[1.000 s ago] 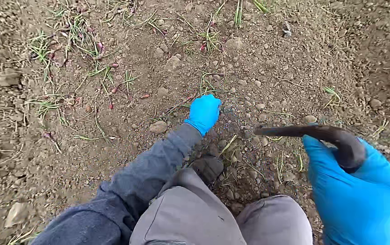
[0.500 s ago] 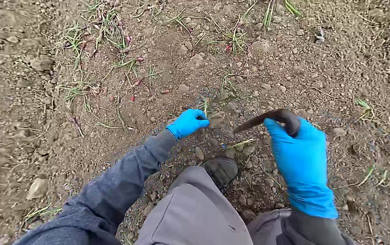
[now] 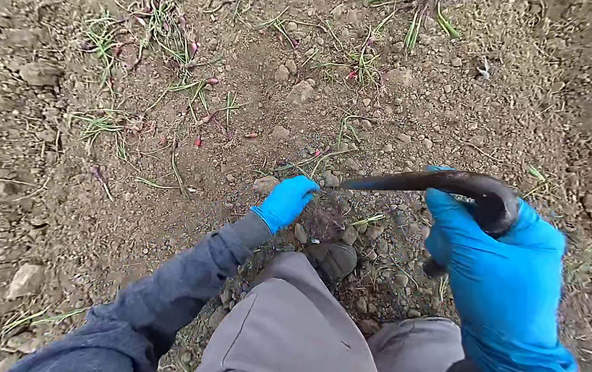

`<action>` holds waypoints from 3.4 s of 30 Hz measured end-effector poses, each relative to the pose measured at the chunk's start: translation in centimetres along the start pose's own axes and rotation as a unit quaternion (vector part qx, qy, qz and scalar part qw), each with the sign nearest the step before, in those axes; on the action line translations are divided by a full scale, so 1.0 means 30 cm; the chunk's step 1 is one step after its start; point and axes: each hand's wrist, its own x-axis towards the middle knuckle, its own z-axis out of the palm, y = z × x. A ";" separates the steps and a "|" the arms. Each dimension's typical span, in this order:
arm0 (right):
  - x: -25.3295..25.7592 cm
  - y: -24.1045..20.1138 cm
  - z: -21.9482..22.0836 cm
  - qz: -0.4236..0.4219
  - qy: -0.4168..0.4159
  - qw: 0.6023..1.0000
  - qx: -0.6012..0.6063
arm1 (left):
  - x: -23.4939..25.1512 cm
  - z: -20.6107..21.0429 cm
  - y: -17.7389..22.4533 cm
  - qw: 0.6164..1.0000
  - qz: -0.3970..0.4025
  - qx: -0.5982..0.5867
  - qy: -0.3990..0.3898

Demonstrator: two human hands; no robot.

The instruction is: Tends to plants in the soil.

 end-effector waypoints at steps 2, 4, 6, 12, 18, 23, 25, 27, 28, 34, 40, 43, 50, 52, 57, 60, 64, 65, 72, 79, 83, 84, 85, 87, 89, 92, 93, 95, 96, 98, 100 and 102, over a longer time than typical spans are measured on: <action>0.021 0.169 0.134 0.035 -0.063 0.995 -0.075 | -0.036 -0.099 -0.051 0.998 -0.060 -0.015 0.019; 0.013 0.381 0.320 0.115 -0.152 0.970 -0.151 | -0.048 -0.159 -0.030 0.994 -0.111 -0.016 0.011; -0.003 0.460 0.400 0.153 -0.215 0.945 -0.191 | -0.042 -0.134 0.015 0.995 -0.091 0.037 0.007; -0.021 0.062 0.136 -0.043 -0.050 0.994 -0.084 | -0.039 0.123 -0.058 0.973 0.052 0.210 -0.083; 0.077 0.352 0.305 0.070 -0.129 0.956 -0.255 | 0.128 -0.099 -0.064 0.960 0.058 0.273 0.027; 0.044 0.107 0.233 -0.032 -0.156 0.956 -0.245 | 0.058 -0.254 -0.168 0.947 0.124 0.289 0.059; 0.026 0.003 0.213 -0.095 -0.127 0.982 -0.101 | -0.072 -0.340 -0.264 0.931 0.112 0.333 0.104; 0.014 0.006 0.295 -0.091 -0.136 0.986 -0.033 | -0.195 -0.353 -0.394 0.930 0.080 0.357 0.039; 0.013 0.051 0.366 -0.066 -0.157 0.983 -0.070 | -0.243 -0.345 -0.451 0.944 0.052 0.325 0.000; -0.023 0.437 0.679 0.096 -0.317 0.912 -0.243 | -0.393 -0.230 -0.442 0.944 -0.232 -0.162 0.168; -0.029 0.446 0.647 0.124 -0.291 0.921 -0.230 | -0.419 -0.138 -0.519 0.887 -0.275 -0.319 0.187; -0.027 0.457 0.649 0.134 -0.285 0.924 -0.216 | -0.426 -0.170 -0.493 0.909 -0.259 -0.247 0.212; -0.069 0.215 0.555 0.086 -0.277 0.935 -0.203 | -0.310 -0.002 -0.317 0.980 -0.035 0.155 0.117; -0.087 0.047 0.452 -0.010 -0.236 0.960 -0.149 | -0.298 0.108 -0.319 0.987 -0.043 0.141 0.064; -0.074 0.036 0.436 -0.076 -0.201 0.970 -0.113 | -0.296 -0.009 -0.317 0.965 -0.142 0.090 0.203; -0.091 0.288 0.609 0.031 -0.331 0.867 -0.370 | -0.176 -0.107 -0.350 0.971 -0.212 0.062 0.097; -0.152 0.363 0.693 0.055 -0.428 0.756 -0.492 | -0.198 -0.284 -0.493 0.941 -0.224 -0.185 0.174; -0.153 0.362 0.685 0.052 -0.424 0.761 -0.489 | -0.226 -0.326 -0.535 0.920 -0.237 -0.249 0.188; -0.135 0.371 0.689 0.041 -0.416 0.779 -0.468 | -0.378 -0.222 -0.581 0.962 -0.246 -0.090 0.079; -0.099 0.360 0.698 0.025 -0.431 0.756 -0.493 | -0.630 -0.242 -0.729 0.899 -0.404 0.118 0.123; -0.060 0.258 0.680 0.021 -0.443 0.769 -0.460 | -0.751 -0.309 -0.807 0.877 -0.461 0.033 0.129; -0.061 0.200 0.658 -0.001 -0.420 0.799 -0.430 | -0.751 -0.299 -0.802 0.879 -0.455 -0.029 0.143; -0.072 0.137 0.627 -0.032 -0.388 0.836 -0.386 | -0.751 -0.274 -0.795 0.878 -0.445 -0.090 0.154; -0.099 0.012 0.555 -0.097 -0.318 0.902 -0.275 | -0.737 -0.219 -0.750 0.868 -0.427 -0.202 0.155; -0.111 -0.093 0.518 -0.127 -0.264 0.943 -0.157 | -0.705 -0.181 -0.680 0.856 -0.391 -0.297 0.158; -0.099 -0.118 0.564 -0.090 -0.224 0.965 -0.105 | -0.656 -0.166 -0.589 0.860 -0.330 -0.367 0.127; -0.094 -0.079 0.602 -0.062 -0.227 0.960 -0.152 | -0.633 -0.168 -0.560 0.871 -0.314 -0.359 0.118; -0.090 0.082 0.702 -0.011 -0.271 0.923 -0.274 | -0.568 -0.174 -0.490 0.892 -0.283 -0.332 0.118; -0.098 0.179 0.747 0.012 -0.300 0.896 -0.326 | -0.527 -0.174 -0.448 0.908 -0.272 -0.296 0.118; -0.122 0.282 0.768 0.037 -0.339 0.866 -0.365 | -0.432 -0.138 -0.357 0.945 -0.251 -0.179 0.109; -0.137 0.224 0.698 0.025 -0.335 0.880 -0.337 | -0.335 -0.057 -0.284 0.968 -0.243 -0.051 0.048; -0.164 0.081 0.574 -0.025 -0.281 0.919 -0.275 | -0.301 0.044 -0.259 0.975 -0.223 0.000 0.008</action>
